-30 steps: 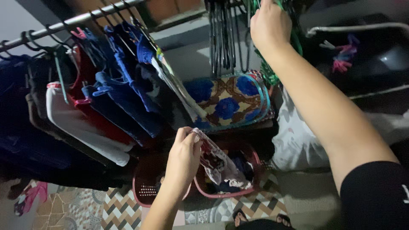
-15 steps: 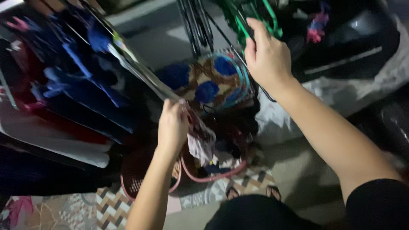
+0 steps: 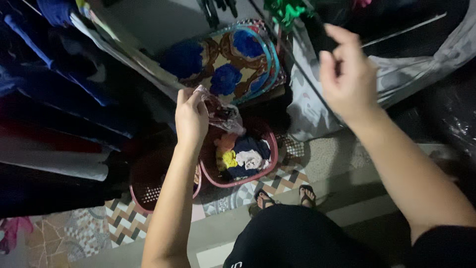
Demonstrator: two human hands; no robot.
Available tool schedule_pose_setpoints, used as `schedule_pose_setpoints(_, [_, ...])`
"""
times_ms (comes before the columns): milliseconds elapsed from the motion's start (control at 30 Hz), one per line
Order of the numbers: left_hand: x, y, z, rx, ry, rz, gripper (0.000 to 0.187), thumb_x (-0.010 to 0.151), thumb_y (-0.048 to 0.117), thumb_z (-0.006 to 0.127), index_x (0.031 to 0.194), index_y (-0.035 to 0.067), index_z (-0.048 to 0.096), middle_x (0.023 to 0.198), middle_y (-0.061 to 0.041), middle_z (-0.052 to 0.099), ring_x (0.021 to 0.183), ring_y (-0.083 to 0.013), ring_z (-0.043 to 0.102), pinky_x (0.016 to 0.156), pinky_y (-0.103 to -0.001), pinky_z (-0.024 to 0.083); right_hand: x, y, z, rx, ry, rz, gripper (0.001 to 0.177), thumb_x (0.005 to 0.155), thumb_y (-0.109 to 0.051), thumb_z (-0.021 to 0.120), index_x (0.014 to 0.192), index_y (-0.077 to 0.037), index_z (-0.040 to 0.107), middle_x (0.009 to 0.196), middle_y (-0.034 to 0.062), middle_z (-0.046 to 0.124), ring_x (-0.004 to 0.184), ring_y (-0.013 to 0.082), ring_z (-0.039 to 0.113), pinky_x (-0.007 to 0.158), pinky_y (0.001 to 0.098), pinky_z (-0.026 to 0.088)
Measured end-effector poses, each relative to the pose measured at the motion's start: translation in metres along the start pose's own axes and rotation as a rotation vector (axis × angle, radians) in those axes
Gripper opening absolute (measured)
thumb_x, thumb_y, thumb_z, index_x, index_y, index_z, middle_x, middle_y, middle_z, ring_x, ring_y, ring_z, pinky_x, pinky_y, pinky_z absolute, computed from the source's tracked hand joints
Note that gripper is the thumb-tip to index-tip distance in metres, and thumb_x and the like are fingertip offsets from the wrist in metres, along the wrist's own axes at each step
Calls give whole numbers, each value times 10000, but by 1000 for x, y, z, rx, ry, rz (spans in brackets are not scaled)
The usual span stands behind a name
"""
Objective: The person takes various garments from a laundry basket, places them on hangers, and hangs them on a clothing rack. The person handles items one at a time, including a patterned top, a dark shirt, a yellow shirt, and several pairs of shorts, using hangers and clothespins to secure them to the rack.
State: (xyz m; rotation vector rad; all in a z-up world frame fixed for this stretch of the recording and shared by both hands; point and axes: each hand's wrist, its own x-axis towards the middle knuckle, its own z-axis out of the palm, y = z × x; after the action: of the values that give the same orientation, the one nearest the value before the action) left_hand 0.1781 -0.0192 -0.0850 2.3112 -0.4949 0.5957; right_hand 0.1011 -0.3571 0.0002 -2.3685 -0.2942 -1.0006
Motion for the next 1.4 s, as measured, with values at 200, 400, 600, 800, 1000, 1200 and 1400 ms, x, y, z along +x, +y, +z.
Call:
schedule_pose_setpoints(200, [6,17,-17,-41,-12,-19,165,914,-49,670,1063,-23,736,1092,-180,651,897,-331,678,779,-384,547,-36,15,-41,25,-114,34,382,1142,15,652,1506,-13,541,731,40,570,593,131,571,559,275,442])
schedule_pose_setpoints(400, [14,27,-22,49,-57,-23,232,871,-57,670,1085,-15,750,1131,-193,643,909,-342,682,773,-391,558,-67,17,-77,28,-247,-64,359,1056,-21,655,1406,-27,575,795,41,635,616,109,600,528,256,484])
schedule_pose_setpoints(600, [18,53,-14,117,-131,-51,327,832,-79,647,1122,10,768,1112,-227,627,920,-398,668,795,-432,552,-72,9,-77,82,-559,-65,394,938,-88,662,1331,-82,654,637,-4,638,470,75,558,405,217,446])
schedule_pose_setpoints(800, [7,112,0,31,-329,121,252,760,-15,676,1001,-29,745,1060,-210,633,938,-391,654,845,-442,549,-53,-9,-33,68,-404,-385,432,988,-165,668,1414,-121,614,903,45,718,710,122,635,629,286,542])
schedule_pose_setpoints(1000, [25,146,-19,428,-380,411,113,778,63,649,881,27,676,924,-134,610,932,-343,603,786,-438,507,-48,0,-52,-180,-82,-603,406,905,-269,695,1289,-152,642,989,39,684,917,181,601,823,373,422])
schedule_pose_setpoints(1200, [22,179,-27,275,-218,408,192,917,37,622,1093,-8,559,1069,-173,576,993,-353,615,822,-420,528,-111,19,-12,147,-354,-535,312,995,-227,757,1289,-163,673,1234,29,645,1141,212,612,979,424,439])
schedule_pose_setpoints(1400, [9,213,-34,244,-204,339,248,911,-12,611,1145,-47,535,1089,-197,531,982,-368,624,813,-406,554,-102,37,57,68,-626,-108,612,750,-324,808,1323,-154,679,1503,192,374,1304,425,407,986,598,364])
